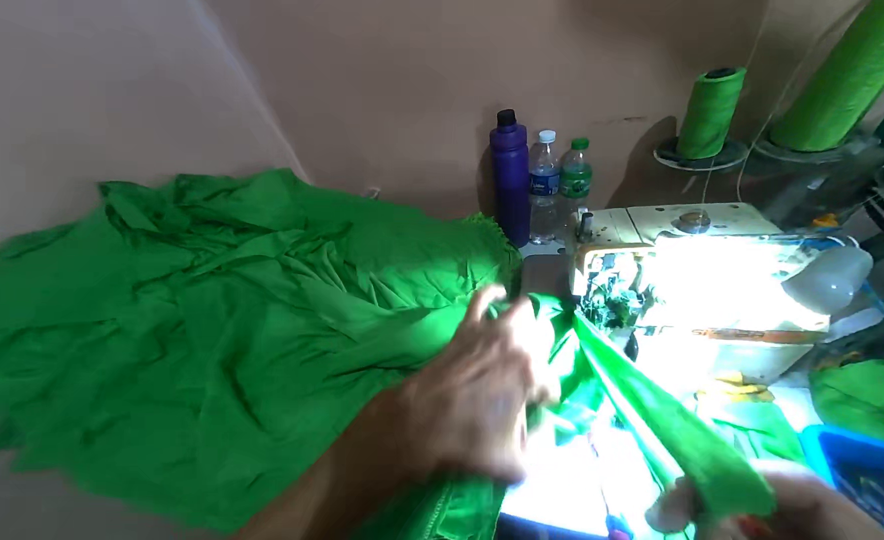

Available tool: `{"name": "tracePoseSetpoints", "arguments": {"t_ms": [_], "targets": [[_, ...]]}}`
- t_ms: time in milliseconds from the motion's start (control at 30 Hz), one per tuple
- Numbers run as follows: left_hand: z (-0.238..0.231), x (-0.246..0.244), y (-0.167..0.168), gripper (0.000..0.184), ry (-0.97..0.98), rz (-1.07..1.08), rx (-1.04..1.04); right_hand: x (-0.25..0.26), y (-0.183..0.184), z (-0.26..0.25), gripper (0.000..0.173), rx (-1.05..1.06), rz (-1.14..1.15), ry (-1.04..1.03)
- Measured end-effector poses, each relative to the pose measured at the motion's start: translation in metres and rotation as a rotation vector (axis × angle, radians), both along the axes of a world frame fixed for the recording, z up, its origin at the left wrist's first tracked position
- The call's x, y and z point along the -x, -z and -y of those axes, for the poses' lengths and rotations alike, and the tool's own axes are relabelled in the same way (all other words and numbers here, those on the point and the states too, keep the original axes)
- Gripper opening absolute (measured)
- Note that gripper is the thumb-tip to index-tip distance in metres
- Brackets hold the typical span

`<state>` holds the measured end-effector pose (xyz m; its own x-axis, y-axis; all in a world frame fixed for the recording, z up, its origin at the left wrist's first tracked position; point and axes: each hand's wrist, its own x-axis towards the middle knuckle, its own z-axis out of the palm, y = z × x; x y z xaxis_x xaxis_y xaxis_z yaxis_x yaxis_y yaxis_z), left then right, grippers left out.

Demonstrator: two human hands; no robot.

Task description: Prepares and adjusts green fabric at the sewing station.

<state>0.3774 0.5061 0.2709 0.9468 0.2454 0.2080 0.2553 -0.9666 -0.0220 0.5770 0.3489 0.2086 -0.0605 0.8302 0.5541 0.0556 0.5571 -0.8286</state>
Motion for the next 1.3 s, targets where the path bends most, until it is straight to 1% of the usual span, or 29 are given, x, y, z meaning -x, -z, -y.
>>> {"name": "tracePoseSetpoints", "arguments": {"t_ms": [33,67,100,133,200,233,300,367,433,467,533,600,667,733,767,800,833,867,900,933,967,1000,1033,1067,1133,1200,1233,1300], "targets": [[0.016,0.013,-0.005,0.034,0.148,0.062,0.098,0.001,-0.001,-0.004,0.019,-0.016,0.018,0.018],[0.031,0.025,-0.012,0.035,0.251,0.066,0.250,0.002,-0.003,-0.009,0.019,-0.033,0.049,0.033],[0.042,0.035,-0.019,0.035,0.294,0.051,0.392,0.005,-0.005,-0.014,0.021,-0.049,0.088,0.048],[0.048,0.044,-0.022,0.037,0.270,0.070,0.405,0.008,-0.007,-0.018,0.024,-0.062,0.130,0.066],[0.043,0.056,-0.014,0.038,0.108,0.184,0.172,0.017,-0.011,-0.025,0.027,-0.080,0.191,0.089],[0.036,0.058,-0.008,0.036,0.037,0.248,0.102,0.021,-0.012,-0.027,0.025,-0.082,0.192,0.092],[0.025,0.058,0.003,0.034,-0.019,0.323,0.076,0.026,-0.013,-0.025,0.022,-0.066,0.157,0.094],[0.018,0.049,0.010,0.029,0.013,0.339,0.129,0.024,-0.010,-0.021,0.019,-0.047,0.104,0.095],[0.015,0.028,0.019,0.022,0.030,0.320,0.136,0.019,-0.009,-0.017,0.021,-0.036,0.073,0.094],[0.013,0.015,0.026,0.019,0.028,0.293,0.123,0.015,-0.009,-0.016,0.022,-0.031,0.066,0.092],[0.009,-0.010,0.039,0.016,0.020,0.164,0.099,0.009,-0.012,-0.013,0.024,-0.023,0.053,0.081],[0.009,-0.029,0.046,0.015,-0.038,-0.045,0.135,0.007,-0.011,-0.010,0.026,-0.013,0.041,0.083],[0.011,-0.036,0.049,0.014,-0.155,-0.189,0.163,0.007,-0.009,-0.006,0.023,-0.002,0.039,0.096],[0.016,-0.030,0.048,0.013,-0.231,-0.200,0.066,0.006,-0.005,-0.004,0.021,0.010,0.039,0.086],[0.019,-0.024,0.045,0.010,-0.213,-0.174,-0.037,0.006,-0.003,-0.004,0.019,0.019,0.038,0.078],[0.023,-0.016,0.040,0.014,-0.205,-0.175,-0.116,0.006,-0.002,-0.004,0.019,0.028,0.038,0.069],[0.028,-0.009,0.032,0.019,-0.206,-0.191,-0.153,0.006,-0.001,-0.005,0.019,0.032,0.033,0.059],[0.031,0.000,0.029,0.023,-0.182,-0.150,-0.203,0.006,0.000,-0.007,0.019,0.031,0.027,0.047],[0.033,0.010,0.027,0.024,-0.119,-0.076,-0.201,0.007,0.000,-0.009,0.019,0.027,0.021,0.039],[0.036,0.020,0.026,0.027,-0.029,-0.003,-0.145,0.008,0.000,-0.010,0.019,0.022,0.016,0.033],[0.043,0.029,0.021,0.027,0.064,0.034,-0.020,0.009,0.000,-0.012,0.020,0.015,0.019,0.031],[0.054,0.036,0.013,0.027,0.142,0.049,0.162,0.010,-0.001,-0.014,0.019,0.005,0.027,0.032],[0.065,0.041,0.004,0.027,0.185,0.058,0.324,0.012,-0.002,-0.015,0.019,-0.003,0.041,0.030],[0.074,0.045,-0.004,0.028,0.178,0.058,0.377,0.013,-0.004,-0.017,0.018,-0.013,0.060,0.021],[0.076,0.053,-0.006,0.031,0.073,0.106,0.245,0.017,-0.007,-0.020,0.020,-0.026,0.096,-0.007],[0.059,0.059,0.007,0.032,0.043,0.202,0.085,0.021,-0.009,-0.023,0.021,-0.047,0.136,-0.022],[0.054,0.061,0.011,0.032,0.061,0.237,0.066,0.024,-0.011,-0.026,0.021,-0.062,0.166,-0.021],[0.060,0.062,0.006,0.031,0.093,0.256,0.102,0.032,-0.013,-0.030,0.019,-0.084,0.268,-0.010]]}}
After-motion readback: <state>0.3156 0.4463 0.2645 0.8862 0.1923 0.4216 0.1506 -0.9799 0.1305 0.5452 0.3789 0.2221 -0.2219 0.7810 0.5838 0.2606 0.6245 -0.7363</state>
